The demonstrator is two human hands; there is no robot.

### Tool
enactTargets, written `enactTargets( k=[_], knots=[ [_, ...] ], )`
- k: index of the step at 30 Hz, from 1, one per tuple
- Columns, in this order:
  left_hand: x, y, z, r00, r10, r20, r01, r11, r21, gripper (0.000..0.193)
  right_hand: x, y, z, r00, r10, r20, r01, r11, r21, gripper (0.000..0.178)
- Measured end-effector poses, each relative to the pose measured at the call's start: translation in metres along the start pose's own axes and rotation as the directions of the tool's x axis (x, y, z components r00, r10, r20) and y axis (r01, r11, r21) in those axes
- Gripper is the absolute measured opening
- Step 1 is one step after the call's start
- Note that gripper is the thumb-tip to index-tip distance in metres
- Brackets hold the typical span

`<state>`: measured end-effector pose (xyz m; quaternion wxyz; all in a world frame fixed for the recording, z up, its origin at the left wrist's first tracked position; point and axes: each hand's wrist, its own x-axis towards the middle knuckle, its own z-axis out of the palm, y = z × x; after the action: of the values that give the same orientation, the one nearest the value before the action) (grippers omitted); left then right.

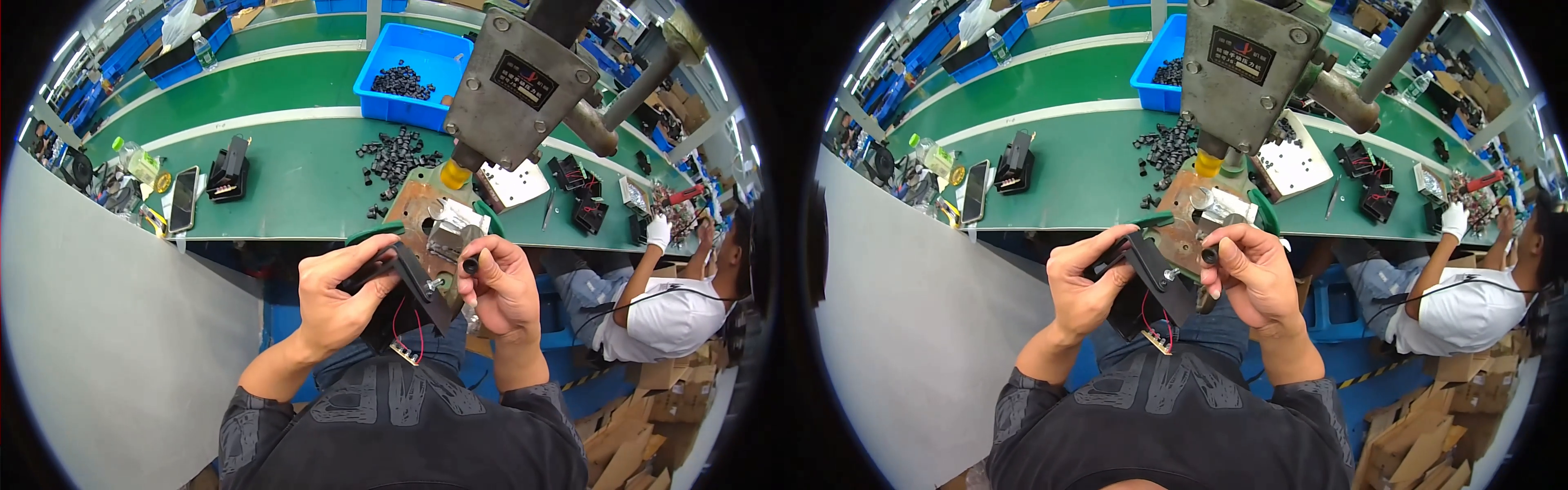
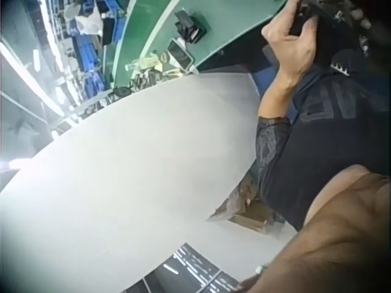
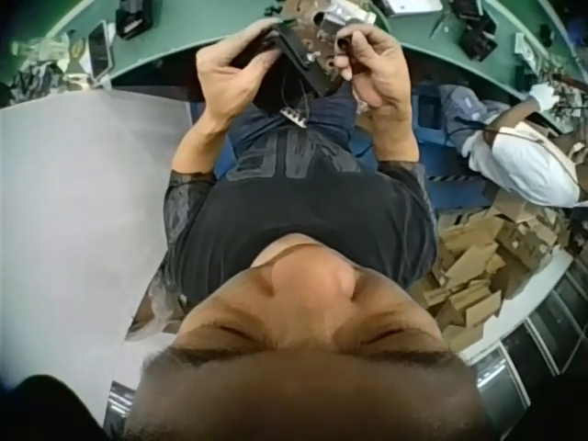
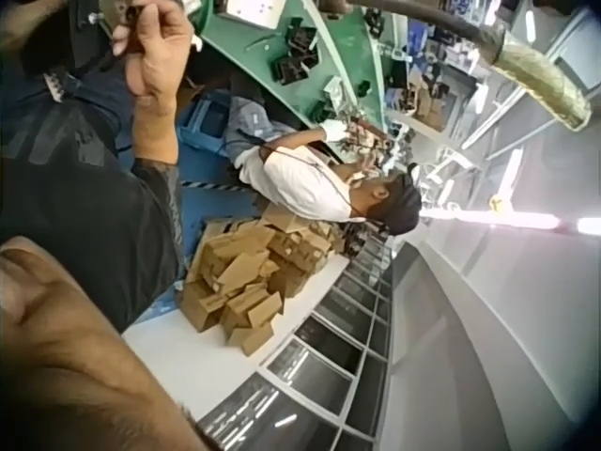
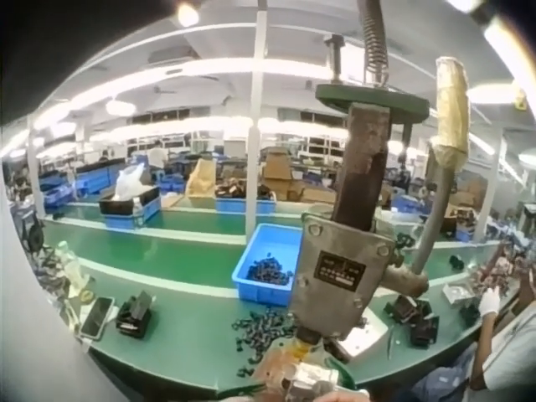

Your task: Assembling small electronic components using a manual press machine on an industrial production line.

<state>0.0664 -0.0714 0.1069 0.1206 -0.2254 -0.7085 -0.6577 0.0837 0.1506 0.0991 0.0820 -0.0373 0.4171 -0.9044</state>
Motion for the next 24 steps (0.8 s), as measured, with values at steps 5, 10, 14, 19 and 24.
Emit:
enactTargets(
  k=[5,10,14,19,24],
  knots=[
    [0.006,0.006,0.005,1.0,0.025,-0.004,-0.025,1.0,0.014,0.039,0.0,0.0,-0.001,0.999,0.036,0.027,-0.036,0.999,0.015,0.018],
    [0.005,0.006,0.008,1.0,0.03,0.003,-0.03,0.999,0.019,0.038,-0.004,-0.001,0.0,0.999,0.039,0.011,-0.039,0.999,-0.021,0.02],
    [0.006,0.002,0.01,1.0,0.008,0.005,-0.008,1.0,0.005,0.039,-0.004,-0.002,-0.003,0.997,0.074,0.0,-0.074,0.997,0.006,0.021],
    [0.006,0.003,0.011,1.0,0.01,0.0,-0.01,1.0,0.002,0.037,-0.006,0.0,-0.003,0.997,0.075,-0.005,-0.075,0.997,-0.005,0.024],
    [0.006,0.003,0.011,1.0,0.003,0.014,-0.003,1.0,0.002,0.039,-0.006,0.0,-0.001,0.998,0.059,-0.007,-0.059,0.998,-0.037,0.025]
  ],
)
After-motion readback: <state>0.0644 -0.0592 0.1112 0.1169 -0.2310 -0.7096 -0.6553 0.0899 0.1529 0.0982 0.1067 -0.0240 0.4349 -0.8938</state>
